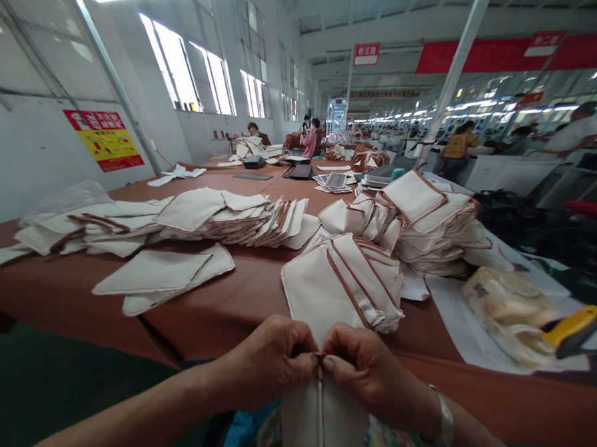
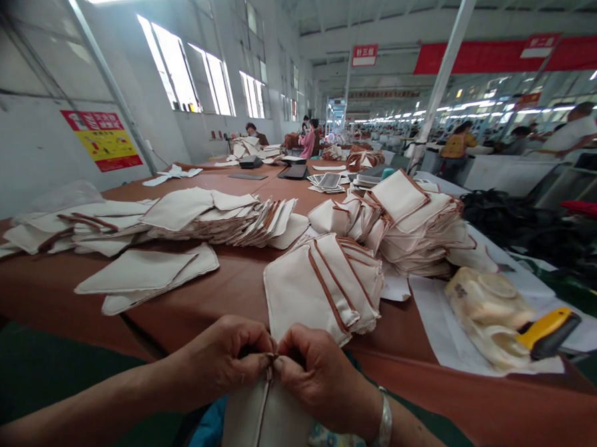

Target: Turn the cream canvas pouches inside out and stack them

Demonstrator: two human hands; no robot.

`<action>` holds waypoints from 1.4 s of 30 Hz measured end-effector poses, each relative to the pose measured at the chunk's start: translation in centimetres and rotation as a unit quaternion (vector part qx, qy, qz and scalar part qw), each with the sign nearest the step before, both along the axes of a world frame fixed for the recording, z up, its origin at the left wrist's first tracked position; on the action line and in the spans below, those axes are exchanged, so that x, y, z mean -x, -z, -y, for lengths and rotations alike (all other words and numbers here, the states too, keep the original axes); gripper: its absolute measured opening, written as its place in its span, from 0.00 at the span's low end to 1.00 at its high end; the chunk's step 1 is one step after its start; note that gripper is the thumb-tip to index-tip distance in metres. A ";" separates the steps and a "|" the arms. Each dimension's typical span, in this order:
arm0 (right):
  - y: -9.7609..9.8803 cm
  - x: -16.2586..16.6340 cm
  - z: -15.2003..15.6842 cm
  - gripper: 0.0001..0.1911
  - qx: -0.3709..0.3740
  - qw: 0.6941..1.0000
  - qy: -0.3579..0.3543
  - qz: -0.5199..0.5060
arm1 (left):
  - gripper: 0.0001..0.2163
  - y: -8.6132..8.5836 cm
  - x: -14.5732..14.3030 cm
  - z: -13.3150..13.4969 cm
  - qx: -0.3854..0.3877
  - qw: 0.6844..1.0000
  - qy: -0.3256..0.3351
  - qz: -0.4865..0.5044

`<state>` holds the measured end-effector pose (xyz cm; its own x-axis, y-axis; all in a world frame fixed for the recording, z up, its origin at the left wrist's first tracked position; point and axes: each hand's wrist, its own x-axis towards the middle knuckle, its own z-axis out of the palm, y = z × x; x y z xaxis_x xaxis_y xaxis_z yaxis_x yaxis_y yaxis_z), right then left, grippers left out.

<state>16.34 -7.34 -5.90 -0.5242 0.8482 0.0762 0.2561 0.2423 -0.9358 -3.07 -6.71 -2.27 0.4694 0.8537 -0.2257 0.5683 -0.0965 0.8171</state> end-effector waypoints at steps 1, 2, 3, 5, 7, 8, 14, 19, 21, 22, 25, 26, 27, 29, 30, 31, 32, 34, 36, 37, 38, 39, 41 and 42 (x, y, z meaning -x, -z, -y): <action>0.1 0.1 0.1 0.06 -0.012 1.000 0.010 0.015 | 0.09 0.1 0.0 0.1 -0.019 1.000 0.007 -0.014; 0.2 0.2 0.2 0.05 -0.031 0.999 0.023 0.030 | 0.09 0.3 0.0 0.1 -0.041 0.999 0.015 -0.026; 0.4 0.2 0.3 0.05 -0.057 0.997 0.036 0.042 | 0.09 0.5 -0.1 0.2 -0.065 0.997 0.026 -0.036; 0.8 0.3 0.6 0.05 -0.133 0.988 0.052 0.058 | 0.08 0.8 -0.2 0.4 -0.115 0.991 0.045 -0.047; 1.2 0.3 0.9 0.07 -0.214 0.972 0.057 0.071 | 0.08 1.0 -0.5 0.6 -0.152 0.986 0.052 -0.041; 1.4 0.2 1.0 0.07 -0.248 0.964 0.052 0.079 | 0.08 1.1 -0.6 0.6 -0.157 0.986 0.053 -0.030; 1.9 -0.3 1.1 0.08 -0.283 0.955 -0.015 0.087 | 0.08 0.8 -1.2 0.9 -0.027 0.998 0.015 0.053; 0.6 -1.1 1.3 0.09 -0.094 0.995 0.009 0.016 | 0.08 0.8 -0.9 1.1 0.014 0.999 -0.014 0.031; 0.1 -1.2 1.3 0.09 -0.052 0.999 0.012 -0.009 | 0.09 0.8 -0.9 1.2 0.012 1.000 -0.012 0.024; -0.1 -1.2 1.3 0.09 -0.034 0.999 0.009 -0.020 | 0.09 0.9 -0.9 1.2 0.008 1.000 -0.011 0.019; 0.0 -1.0 1.1 0.10 0.006 0.999 -0.004 -0.037 | 0.10 1.1 -0.9 1.2 -0.034 0.999 -0.002 -0.012; 0.2 -0.9 1.0 0.09 0.013 0.999 -0.003 -0.037 | 0.09 1.2 -0.9 1.2 -0.057 0.998 0.004 -0.024; 0.3 -0.9 1.0 0.08 0.016 0.999 0.001 -0.036 | 0.08 1.3 -0.9 1.1 -0.082 0.996 0.010 -0.035; 0.4 -0.8 1.1 0.06 0.010 0.999 0.016 -0.037 | 0.07 1.3 -0.8 1.1 -0.107 0.993 0.019 -0.042; 0.4 -0.8 1.2 0.05 0.002 0.999 0.027 -0.040 | 0.07 1.2 -0.8 1.0 -0.097 0.995 0.017 -0.033; 0.4 -0.8 1.4 0.04 -0.008 0.998 0.037 -0.044 | 0.07 1.1 -0.8 1.0 -0.072 0.997 0.013 -0.013; 0.3 -0.9 1.5 0.04 -0.021 0.998 0.042 -0.052 | 0.08 1.0 -0.7 0.9 -0.035 0.999 0.010 0.018; 0.2 -1.0 1.8 0.03 -0.057 0.995 0.038 -0.068 | 0.11 0.6 -0.8 0.8 0.050 0.993 0.010 0.103; 0.2 -1.2 2.0 0.04 -0.111 0.990 0.023 -0.079 | 0.17 0.4 -1.0 0.7 0.109 0.976 0.005 0.186; 0.3 -1.3 2.0 0.05 -0.145 0.986 0.017 -0.077 | 0.20 0.3 -1.1 0.7 0.127 0.968 0.000 0.217; 0.4 -1.4 2.1 0.06 -0.179 0.981 0.016 -0.068 | 0.22 0.3 -1.3 0.7 0.142 0.962 -0.006 0.234; 0.5 -1.5 2.1 0.07 -0.208 0.976 0.015 -0.057 | 0.22 0.4 -1.4 0.7 0.156 0.958 -0.011 0.239; 0.8 -1.7 2.1 0.08 -0.245 0.969 0.007 -0.034 | 0.22 0.6 -1.4 0.7 0.186 0.957 -0.011 0.223; 1.0 -1.8 2.1 0.09 -0.255 0.967 0.001 -0.023 | 0.22 0.7 -1.4 0.6 0.200 0.958 -0.004 0.205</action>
